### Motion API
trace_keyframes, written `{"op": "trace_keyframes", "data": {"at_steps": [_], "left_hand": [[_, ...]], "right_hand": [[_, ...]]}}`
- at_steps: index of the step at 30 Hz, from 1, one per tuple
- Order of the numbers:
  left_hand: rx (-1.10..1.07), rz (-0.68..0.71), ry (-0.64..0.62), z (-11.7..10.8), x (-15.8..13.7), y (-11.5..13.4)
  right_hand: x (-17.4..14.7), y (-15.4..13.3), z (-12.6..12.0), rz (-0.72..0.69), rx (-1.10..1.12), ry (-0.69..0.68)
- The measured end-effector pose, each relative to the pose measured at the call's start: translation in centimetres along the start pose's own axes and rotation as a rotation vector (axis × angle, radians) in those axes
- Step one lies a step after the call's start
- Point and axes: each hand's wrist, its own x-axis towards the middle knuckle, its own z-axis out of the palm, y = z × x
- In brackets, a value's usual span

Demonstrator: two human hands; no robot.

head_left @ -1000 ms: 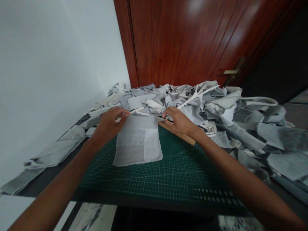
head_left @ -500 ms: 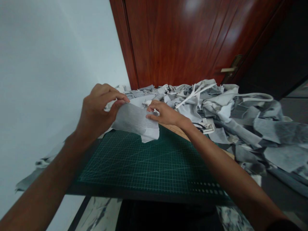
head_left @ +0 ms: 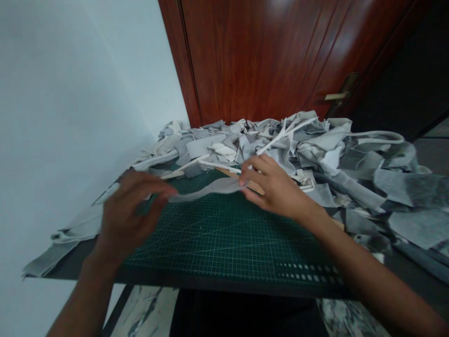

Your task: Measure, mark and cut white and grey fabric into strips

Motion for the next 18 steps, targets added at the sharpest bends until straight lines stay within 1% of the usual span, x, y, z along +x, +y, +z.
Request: {"op": "trace_keyframes", "data": {"at_steps": [1,3,4,5,6,7,8,10,12,14,15,18], "left_hand": [[-0.103,0.04,-0.159,0.2,-2.1,0.8],[-0.255,0.069,-0.417,1.0,-6.1,2.0],[-0.281,0.068,-0.491,1.6,-7.9,2.4],[-0.292,0.032,-0.535,2.2,-9.4,2.6],[-0.312,0.003,-0.562,2.9,-10.5,2.8],[-0.319,-0.028,-0.59,3.5,-11.3,2.9],[-0.301,-0.055,-0.607,4.1,-11.6,3.0],[-0.239,-0.08,-0.594,5.1,-11.2,3.0],[-0.166,-0.114,-0.544,6.3,-9.8,2.8],[-0.102,-0.172,-0.5,7.7,-8.1,2.4],[-0.078,-0.184,-0.492,8.5,-7.3,2.2],[-0.037,-0.154,-0.539,11.4,-6.0,1.2]], "right_hand": [[-2.1,-0.7,0.1,0.01,0.005,-0.101],[-6.1,-1.7,0.5,0.057,0.054,-0.342],[-7.9,-2.0,0.7,0.084,0.107,-0.461],[-9.4,-2.2,0.9,0.111,0.175,-0.547],[-10.7,-2.2,0.9,0.149,0.238,-0.605],[-11.6,-2.0,0.9,0.179,0.282,-0.63],[-12.2,-1.7,0.7,0.213,0.291,-0.624],[-12.9,-0.5,0.3,0.281,0.198,-0.541],[-13.3,1.3,0.1,0.347,0.006,-0.422],[-13.7,3.2,0.2,0.403,-0.182,-0.353],[-13.9,4.1,0.5,0.426,-0.253,-0.356],[-15.1,6.0,1.4,0.491,-0.387,-0.409]]}}
